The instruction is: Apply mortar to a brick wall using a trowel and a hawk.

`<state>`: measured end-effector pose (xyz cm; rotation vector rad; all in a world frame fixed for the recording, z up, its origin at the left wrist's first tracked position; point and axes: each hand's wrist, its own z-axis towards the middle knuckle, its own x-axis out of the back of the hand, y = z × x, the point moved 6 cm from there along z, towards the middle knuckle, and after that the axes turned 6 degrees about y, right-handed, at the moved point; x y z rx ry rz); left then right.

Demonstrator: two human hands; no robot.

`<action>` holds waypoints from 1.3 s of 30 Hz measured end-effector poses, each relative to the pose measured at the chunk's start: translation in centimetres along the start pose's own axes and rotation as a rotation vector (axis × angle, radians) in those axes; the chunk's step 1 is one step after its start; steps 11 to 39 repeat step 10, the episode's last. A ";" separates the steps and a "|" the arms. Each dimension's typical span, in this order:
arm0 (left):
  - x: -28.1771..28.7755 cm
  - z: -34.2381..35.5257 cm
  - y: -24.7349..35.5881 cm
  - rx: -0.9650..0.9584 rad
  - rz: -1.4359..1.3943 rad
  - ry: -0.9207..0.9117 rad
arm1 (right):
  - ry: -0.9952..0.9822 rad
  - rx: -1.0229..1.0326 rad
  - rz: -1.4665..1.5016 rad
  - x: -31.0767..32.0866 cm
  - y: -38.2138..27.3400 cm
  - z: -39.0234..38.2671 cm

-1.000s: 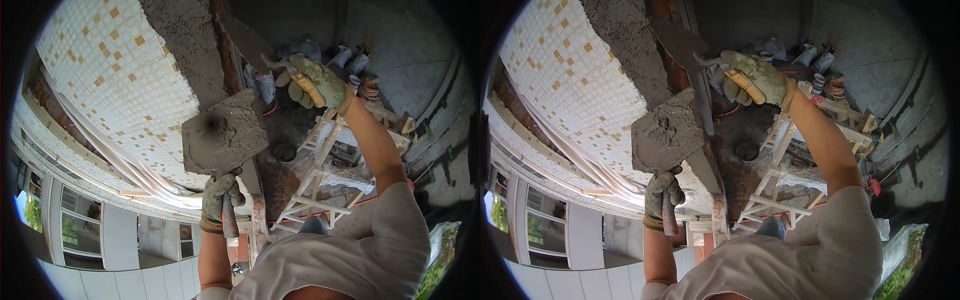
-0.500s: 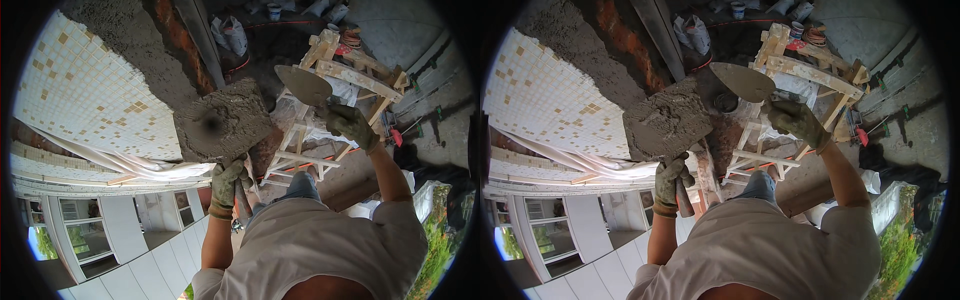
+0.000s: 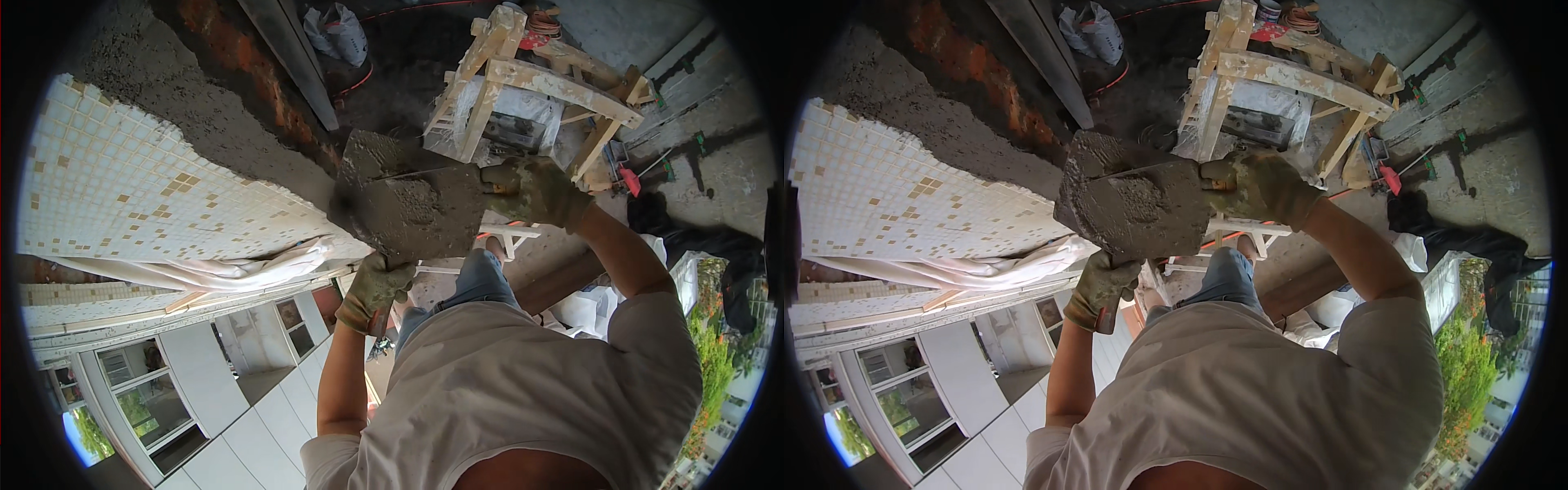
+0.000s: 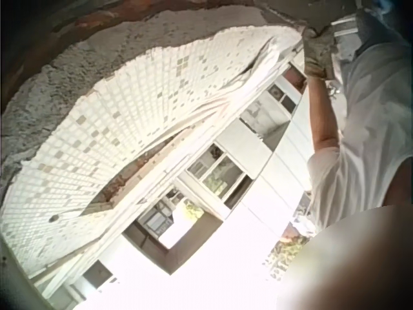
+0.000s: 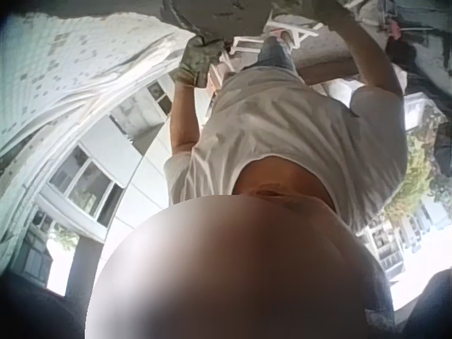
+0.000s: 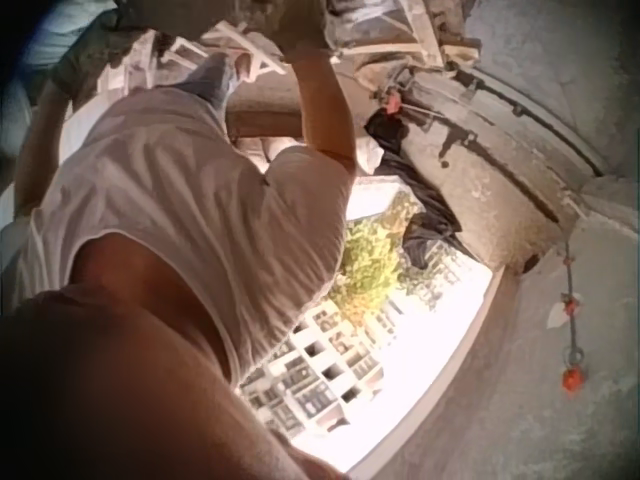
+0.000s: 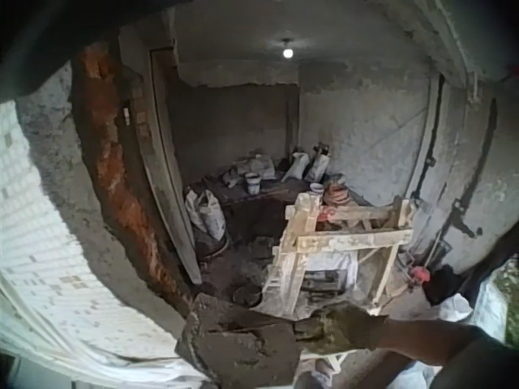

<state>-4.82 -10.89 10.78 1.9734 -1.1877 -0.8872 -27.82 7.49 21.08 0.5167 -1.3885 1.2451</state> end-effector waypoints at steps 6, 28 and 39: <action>0.9 3.8 -4.6 0.053 -0.145 0.028 | 0.175 -0.289 0.422 -1.6 2.3 -2.3; 4.0 6.3 -9.9 0.194 -0.092 0.143 | -0.095 0.004 -0.512 -8.7 12.8 -7.1; 4.0 6.3 -9.9 0.194 -0.092 0.143 | -0.095 0.004 -0.512 -8.7 12.8 -7.1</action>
